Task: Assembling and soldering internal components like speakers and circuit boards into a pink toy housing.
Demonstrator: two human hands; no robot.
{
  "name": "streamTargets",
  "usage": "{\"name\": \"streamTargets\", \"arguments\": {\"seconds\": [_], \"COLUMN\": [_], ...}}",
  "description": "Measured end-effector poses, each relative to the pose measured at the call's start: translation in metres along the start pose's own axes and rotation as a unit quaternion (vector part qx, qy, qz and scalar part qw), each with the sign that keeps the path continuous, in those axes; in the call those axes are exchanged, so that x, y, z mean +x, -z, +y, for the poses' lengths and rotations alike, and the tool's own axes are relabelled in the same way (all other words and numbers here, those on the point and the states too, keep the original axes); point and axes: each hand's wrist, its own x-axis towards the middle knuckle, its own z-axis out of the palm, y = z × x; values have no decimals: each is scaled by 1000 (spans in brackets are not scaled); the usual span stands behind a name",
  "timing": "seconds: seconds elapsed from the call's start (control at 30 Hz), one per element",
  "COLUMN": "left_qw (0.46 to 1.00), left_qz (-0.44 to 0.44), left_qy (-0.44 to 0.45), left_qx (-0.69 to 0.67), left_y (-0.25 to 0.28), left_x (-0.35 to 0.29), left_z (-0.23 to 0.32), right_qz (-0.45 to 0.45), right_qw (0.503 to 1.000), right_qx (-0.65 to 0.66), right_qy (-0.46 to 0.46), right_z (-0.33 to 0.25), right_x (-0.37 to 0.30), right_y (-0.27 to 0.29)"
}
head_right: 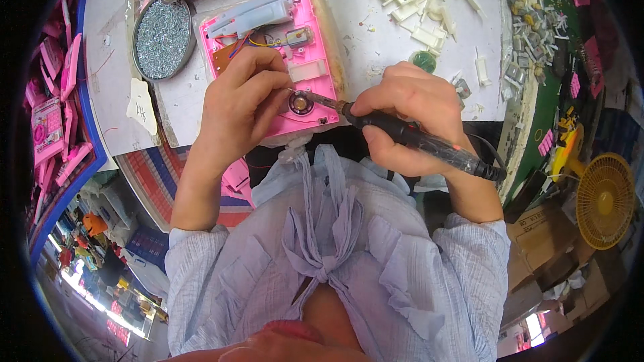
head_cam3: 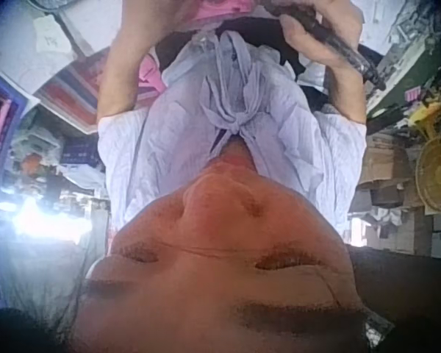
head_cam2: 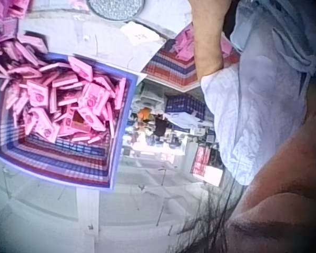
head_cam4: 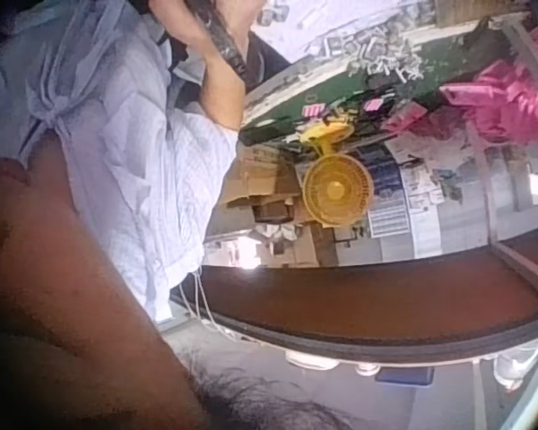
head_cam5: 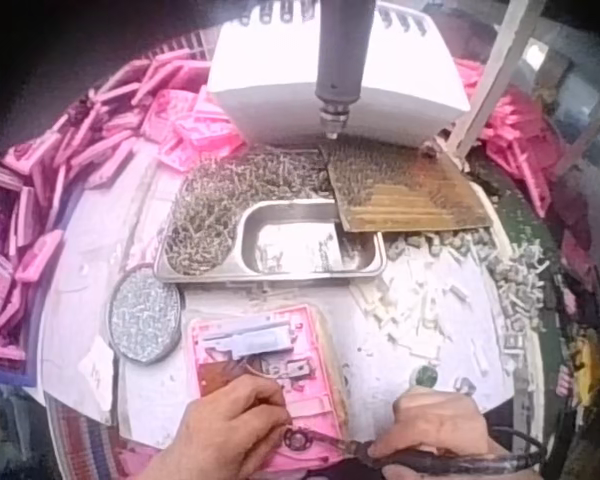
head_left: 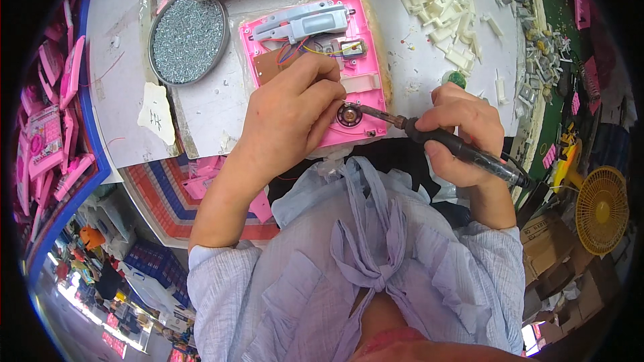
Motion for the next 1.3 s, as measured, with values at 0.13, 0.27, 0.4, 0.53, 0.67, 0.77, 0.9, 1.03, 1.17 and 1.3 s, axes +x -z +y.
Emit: {"name": "streamTargets", "arguments": {"seconds": [0.13,0.27,0.4,0.53,0.67,0.77,0.9,1.03,1.17,1.3], "left_qw": [1000,1000,1000,1000,1000,1000,1000,1000,999,999], "left_qz": [1,7,3,6,3,4,5,5,8,-12], "left_qy": [-8,-5,-12,-13,-12,-12,-16,-9,-3,-10], "left_qx": [12,9,15,15,17,14,7,-11,-46,-42], "left_y": [-2,-2,-2,-2,-2,-2,-2,0,1,0], "left_x": [0,-1,-2,-1,-1,-1,0,-1,-3,-3], "left_z": [-2,-1,-3,-3,-3,-3,-4,-2,-4,-4], "right_qz": [7,7,-1,-10,-11,-15,23,47,58,65], "right_qw": [1000,1000,1000,1000,1000,1000,1000,999,998,997], "right_qx": [-1,-9,-14,-25,-18,-18,2,14,16,30], "right_qy": [-7,-3,-1,13,-2,7,2,9,20,3], "right_z": [0,0,0,1,-4,-1,-2,1,2,2], "right_x": [-3,-2,0,1,5,1,-2,-6,-8,-10], "right_y": [-4,-4,-4,-4,-2,0,6,10,14,15]}}
